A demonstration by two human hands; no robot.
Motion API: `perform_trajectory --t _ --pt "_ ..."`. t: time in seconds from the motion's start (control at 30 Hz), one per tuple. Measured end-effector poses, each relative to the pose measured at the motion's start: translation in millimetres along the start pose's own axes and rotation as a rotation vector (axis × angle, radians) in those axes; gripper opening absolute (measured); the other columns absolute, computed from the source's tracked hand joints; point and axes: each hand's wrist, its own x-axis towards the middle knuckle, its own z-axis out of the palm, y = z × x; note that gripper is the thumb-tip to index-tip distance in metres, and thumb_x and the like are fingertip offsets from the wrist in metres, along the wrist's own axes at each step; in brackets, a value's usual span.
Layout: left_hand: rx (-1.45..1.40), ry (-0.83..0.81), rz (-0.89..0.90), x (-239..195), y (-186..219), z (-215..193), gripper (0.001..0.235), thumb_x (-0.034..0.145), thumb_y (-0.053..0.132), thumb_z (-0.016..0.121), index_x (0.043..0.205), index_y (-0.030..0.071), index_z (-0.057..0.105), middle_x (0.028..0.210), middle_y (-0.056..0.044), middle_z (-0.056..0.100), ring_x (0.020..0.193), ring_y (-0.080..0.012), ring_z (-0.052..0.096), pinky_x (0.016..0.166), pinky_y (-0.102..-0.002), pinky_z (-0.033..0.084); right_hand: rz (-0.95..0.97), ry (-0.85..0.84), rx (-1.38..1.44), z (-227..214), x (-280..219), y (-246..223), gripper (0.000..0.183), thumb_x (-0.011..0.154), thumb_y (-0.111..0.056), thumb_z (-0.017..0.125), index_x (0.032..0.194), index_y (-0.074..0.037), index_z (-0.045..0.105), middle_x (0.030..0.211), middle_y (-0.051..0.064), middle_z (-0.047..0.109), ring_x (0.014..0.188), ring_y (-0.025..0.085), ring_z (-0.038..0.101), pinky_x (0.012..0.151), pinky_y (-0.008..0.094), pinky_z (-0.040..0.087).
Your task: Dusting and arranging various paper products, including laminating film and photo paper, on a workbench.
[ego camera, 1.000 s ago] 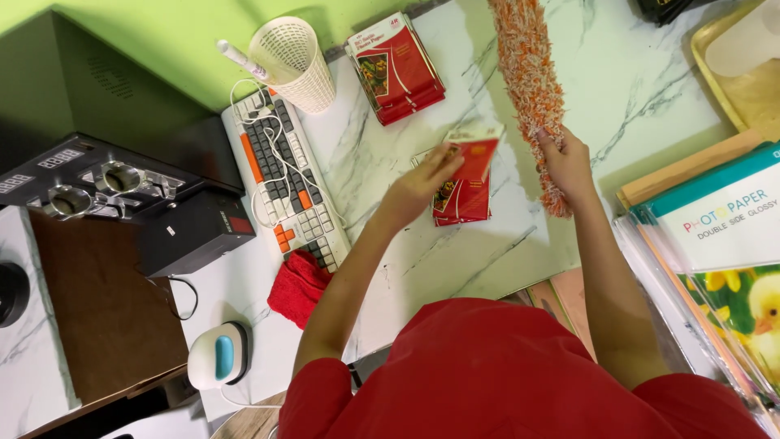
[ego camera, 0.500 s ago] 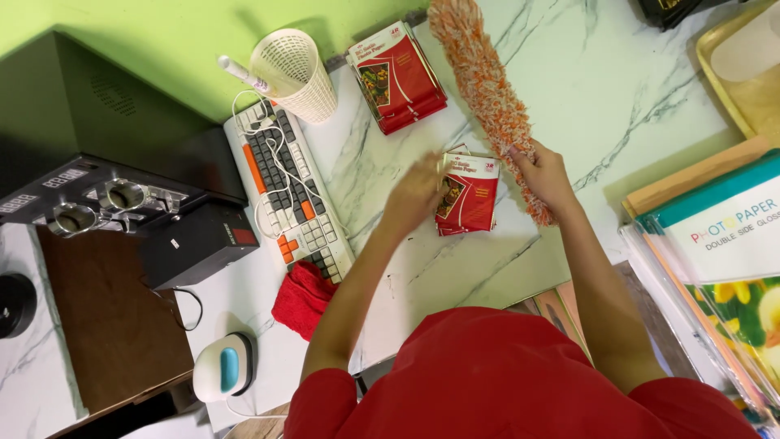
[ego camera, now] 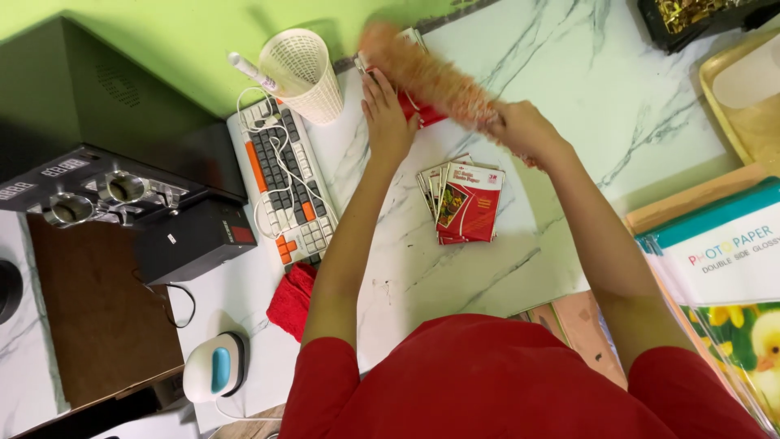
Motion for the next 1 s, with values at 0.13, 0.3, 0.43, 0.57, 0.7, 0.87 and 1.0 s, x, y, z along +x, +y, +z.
perform_trajectory --t 0.13,0.3,0.43,0.57,0.7,0.87,1.0 --pt "0.064 0.0 0.029 -2 -5 17 0.126 0.072 0.029 0.086 0.154 -0.008 -0.001 0.158 -0.039 0.01 0.15 -0.0534 0.013 0.123 -0.061 0.019 -0.16 0.025 -0.013 12 8 26 0.034 0.097 -0.034 0.065 0.103 0.0 0.067 0.08 0.022 0.072 0.067 0.038 0.068 0.068 0.049 0.055" --pt "0.231 0.016 0.196 -13 -22 45 0.096 0.079 0.032 0.082 0.153 -0.004 0.031 0.159 -0.028 0.033 0.15 -0.0391 0.031 0.123 -0.06 0.022 0.006 0.345 0.023 42 17 85 0.04 0.104 -0.034 0.067 0.112 0.005 0.066 0.081 0.027 0.068 0.076 0.042 0.066 0.074 0.049 0.053" --pt "0.498 0.141 0.285 -19 -18 32 0.066 0.089 0.025 0.076 0.143 -0.002 0.052 0.149 -0.024 0.049 0.14 -0.0356 0.045 0.12 -0.059 0.029 0.043 0.32 0.151 33 -19 72 0.039 0.101 -0.034 0.068 0.111 0.003 0.067 0.078 0.024 0.068 0.071 0.038 0.068 0.071 0.046 0.053" --pt "0.332 0.117 0.345 -23 -14 12 0.046 0.095 0.026 0.07 0.13 -0.002 0.06 0.131 -0.021 0.064 0.124 -0.0342 0.059 0.115 -0.047 0.042 0.065 0.356 0.266 35 -48 60 0.035 0.104 -0.032 0.067 0.113 0.002 0.067 0.072 0.019 0.065 0.063 0.028 0.062 0.064 0.043 0.05" --pt "-0.131 0.121 -0.001 -13 25 -42 0.035 0.104 0.017 0.06 0.135 0.001 0.063 0.118 -0.019 0.072 0.106 -0.0348 0.067 0.089 -0.043 0.053 -0.014 0.336 0.47 32 -75 30 0.029 0.104 -0.029 0.064 0.113 -0.002 0.066 0.067 0.011 0.063 0.057 0.015 0.057 0.055 0.037 0.048" --pt "-0.75 0.156 -0.238 -3 -16 -17 0.026 0.113 0.018 0.057 0.131 0.001 0.063 0.113 -0.02 0.073 0.1 -0.031 0.071 0.087 -0.041 0.056 -0.275 0.263 0.344 40 -86 11 0.021 0.1 -0.022 0.065 0.108 -0.003 0.065 0.071 0.012 0.063 0.055 0.015 0.056 0.053 0.035 0.048" --pt "-1.526 0.066 -0.354 -18 50 -102 0.034 0.111 0.022 0.044 0.136 0.001 0.054 0.119 -0.008 0.068 0.104 -0.0175 0.071 0.086 -0.037 0.066 -0.072 0.343 0.433 33 -80 -1 0.021 0.105 -0.021 0.061 0.115 -0.003 0.064 0.065 0.013 0.061 0.051 0.018 0.054 0.053 0.038 0.046"
